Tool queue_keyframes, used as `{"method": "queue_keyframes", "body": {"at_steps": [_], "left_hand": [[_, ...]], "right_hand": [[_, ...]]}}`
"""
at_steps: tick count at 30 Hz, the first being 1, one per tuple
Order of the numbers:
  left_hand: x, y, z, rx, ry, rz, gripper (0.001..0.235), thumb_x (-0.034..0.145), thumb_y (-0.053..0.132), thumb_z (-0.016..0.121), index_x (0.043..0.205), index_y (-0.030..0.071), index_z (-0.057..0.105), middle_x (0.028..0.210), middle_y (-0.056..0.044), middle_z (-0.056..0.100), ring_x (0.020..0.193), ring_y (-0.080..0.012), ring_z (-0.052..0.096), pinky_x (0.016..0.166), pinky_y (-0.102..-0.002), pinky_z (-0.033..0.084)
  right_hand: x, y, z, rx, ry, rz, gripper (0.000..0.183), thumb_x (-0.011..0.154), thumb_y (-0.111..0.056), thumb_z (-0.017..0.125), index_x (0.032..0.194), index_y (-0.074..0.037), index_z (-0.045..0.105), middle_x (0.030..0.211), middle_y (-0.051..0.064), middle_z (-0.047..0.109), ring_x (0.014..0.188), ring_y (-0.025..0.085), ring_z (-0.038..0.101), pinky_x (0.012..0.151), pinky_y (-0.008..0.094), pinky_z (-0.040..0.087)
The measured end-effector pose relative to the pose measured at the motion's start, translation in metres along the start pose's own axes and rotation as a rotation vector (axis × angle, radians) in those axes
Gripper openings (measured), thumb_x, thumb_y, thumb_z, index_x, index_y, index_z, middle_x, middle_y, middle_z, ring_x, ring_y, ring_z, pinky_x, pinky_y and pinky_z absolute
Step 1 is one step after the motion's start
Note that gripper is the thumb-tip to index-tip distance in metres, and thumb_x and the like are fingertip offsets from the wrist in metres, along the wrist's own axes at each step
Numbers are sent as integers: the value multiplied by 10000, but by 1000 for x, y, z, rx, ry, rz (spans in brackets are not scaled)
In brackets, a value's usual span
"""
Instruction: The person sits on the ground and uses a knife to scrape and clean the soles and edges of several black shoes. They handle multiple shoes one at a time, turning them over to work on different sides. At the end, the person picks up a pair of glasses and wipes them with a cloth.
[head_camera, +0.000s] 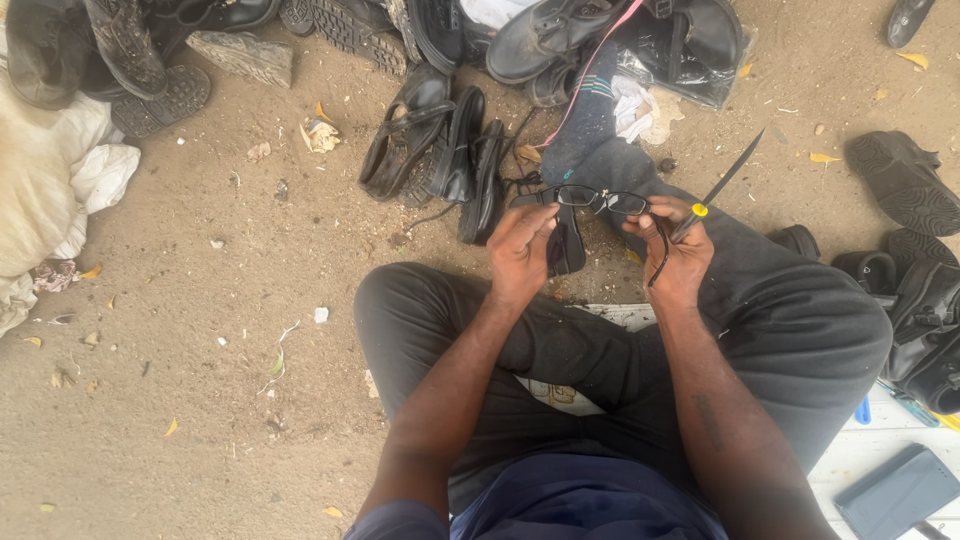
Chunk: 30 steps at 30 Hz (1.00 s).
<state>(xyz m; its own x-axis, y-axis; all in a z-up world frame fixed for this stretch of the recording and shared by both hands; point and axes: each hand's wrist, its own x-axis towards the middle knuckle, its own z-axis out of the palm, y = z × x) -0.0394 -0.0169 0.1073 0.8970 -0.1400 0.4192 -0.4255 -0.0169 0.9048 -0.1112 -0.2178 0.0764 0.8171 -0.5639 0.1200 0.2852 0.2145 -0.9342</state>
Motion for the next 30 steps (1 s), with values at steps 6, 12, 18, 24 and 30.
{"method": "queue_keyframes", "body": {"at_steps": [6, 12, 18, 24, 30], "left_hand": [[0, -7, 0, 50, -22, -5, 165, 983, 24, 711, 1141, 45, 753, 1068, -88, 728, 978, -175, 722, 834, -283, 588], [-1, -9, 4, 113, -21, -41, 174, 966, 36, 723, 1133, 59, 764, 1048, -80, 737, 956, -181, 735, 813, -284, 590], [-1, -10, 6, 96, -29, -28, 176, 965, 34, 722, 1135, 59, 760, 1044, -83, 735, 959, -189, 738, 819, -292, 592], [3, -24, 3, 213, -6, 99, 151, 954, 59, 721, 1101, 53, 750, 1118, -119, 705, 1023, -249, 695, 857, -337, 585], [-3, -44, -1, 228, -101, -158, 146, 962, 72, 718, 1101, 42, 752, 1104, -102, 725, 1015, -253, 731, 866, -347, 586]], "right_hand": [[2, 10, -4, -51, 37, 29, 167, 997, 64, 683, 1151, 23, 635, 1210, 144, 658, 996, 220, 737, 860, 382, 665], [4, 12, -5, -76, 58, 41, 167, 997, 71, 675, 1153, 32, 630, 1222, 140, 653, 1002, 215, 735, 859, 369, 666], [5, 10, -4, -63, 64, 19, 170, 991, 63, 681, 1151, 35, 630, 1252, 137, 636, 1005, 210, 733, 853, 362, 663], [3, 23, -12, -265, 47, 148, 157, 1029, 15, 681, 1186, 20, 665, 1136, 192, 687, 923, 179, 741, 804, 328, 668], [-9, 39, -2, -628, -73, 90, 124, 976, 7, 714, 1098, 19, 729, 1118, 95, 578, 835, 133, 689, 699, 302, 660]]}}
